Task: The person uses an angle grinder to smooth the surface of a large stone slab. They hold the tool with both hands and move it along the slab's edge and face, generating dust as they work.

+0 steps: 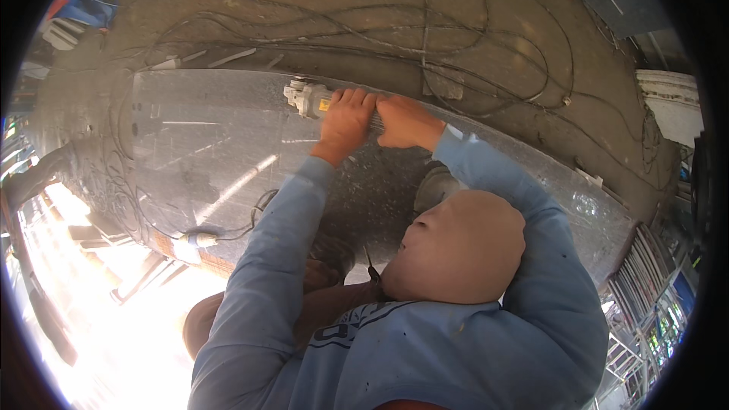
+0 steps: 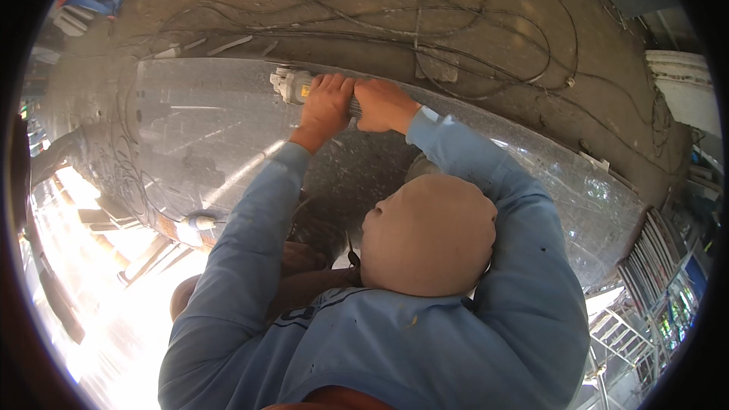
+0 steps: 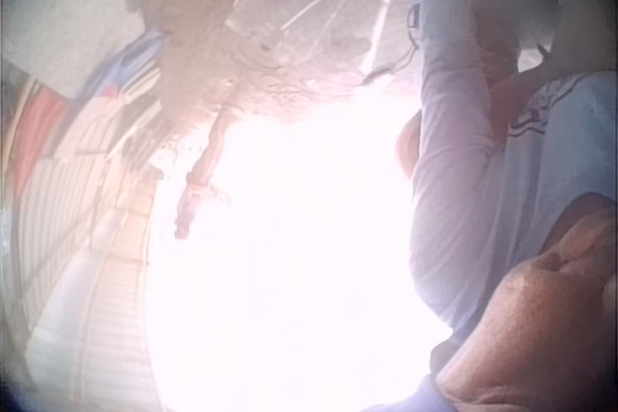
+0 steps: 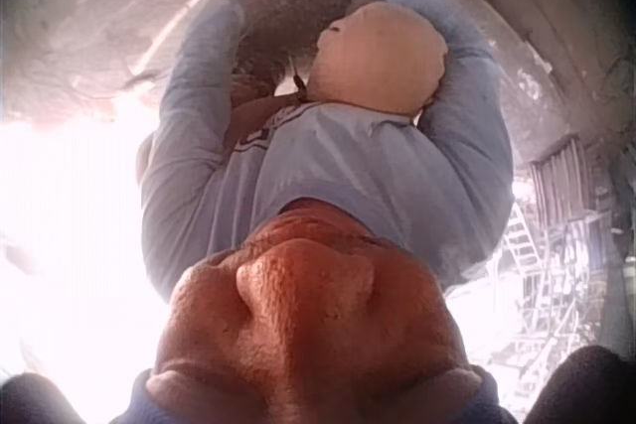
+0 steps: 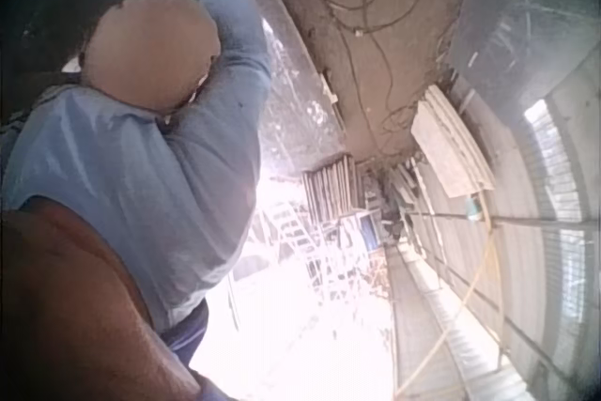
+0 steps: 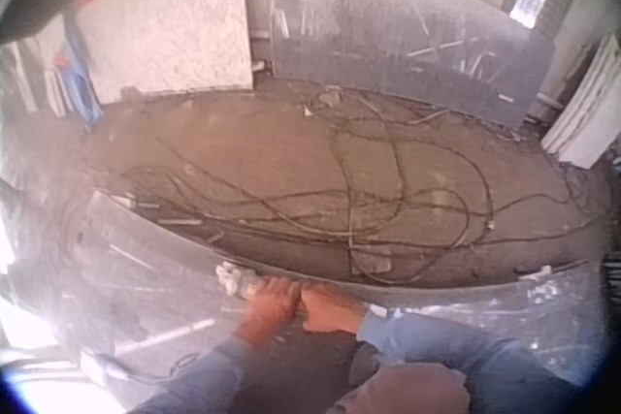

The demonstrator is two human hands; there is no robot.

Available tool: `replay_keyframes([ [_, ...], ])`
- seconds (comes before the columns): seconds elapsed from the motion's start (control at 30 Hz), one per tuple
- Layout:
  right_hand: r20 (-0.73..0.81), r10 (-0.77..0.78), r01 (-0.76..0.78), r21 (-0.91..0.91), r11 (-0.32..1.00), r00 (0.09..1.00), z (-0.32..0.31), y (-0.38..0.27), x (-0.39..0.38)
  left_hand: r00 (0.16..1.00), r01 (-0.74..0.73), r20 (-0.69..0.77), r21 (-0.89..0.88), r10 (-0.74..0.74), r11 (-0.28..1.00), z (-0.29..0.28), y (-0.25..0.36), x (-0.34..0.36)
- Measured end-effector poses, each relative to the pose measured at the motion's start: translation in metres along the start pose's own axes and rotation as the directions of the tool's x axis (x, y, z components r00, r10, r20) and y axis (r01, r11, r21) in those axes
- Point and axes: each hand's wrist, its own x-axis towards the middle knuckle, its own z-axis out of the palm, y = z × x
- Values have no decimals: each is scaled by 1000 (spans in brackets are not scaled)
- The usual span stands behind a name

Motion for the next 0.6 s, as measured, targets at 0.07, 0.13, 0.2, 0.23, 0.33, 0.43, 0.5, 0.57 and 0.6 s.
replay_keyframes([
  [0.07, 17, 38, -38, -13, 999, 999, -1, 2, -8, 1000, 3, 21, 4, -3, 1000, 1, 8, 1],
  [0.13, 13, 54, -54, -24, 998, 998, -2, 3, -13, 1000, 0, 11, -11, 0, 1000, 2, 14, 2],
  [0.2, -12, 43, -43, -30, 999, 999, -2, 5, -16, 1000, 4, 0, -23, -4, 1000, 0, 17, 4],
  [0.23, -17, 21, -21, -28, 999, 1000, -2, 6, -16, 1000, 10, -7, -29, -10, 1000, -1, 18, 5],
  [0.33, -30, -25, 25, -20, 1000, 999, 2, 9, -7, 1000, 17, -5, -16, -17, 1000, 0, 11, 3],
  [0.43, -26, -17, 17, -12, 1000, 1000, 7, 7, 4, 1000, 12, -5, 4, -12, 1000, 2, -1, 2],
  [0.5, -19, -9, 9, -16, 1000, 1000, 10, 5, 13, 1000, 9, -7, 11, -9, 1000, 2, -9, 0],
  [0.57, -36, -21, 21, -19, 1000, 999, 13, 2, 21, 1000, 9, -6, 16, -9, 1000, 2, -17, -2],
  [0.6, -45, -28, 27, -21, 999, 999, 14, 0, 24, 1000, 16, 11, 29, -16, 999, 2, -21, -3],
])
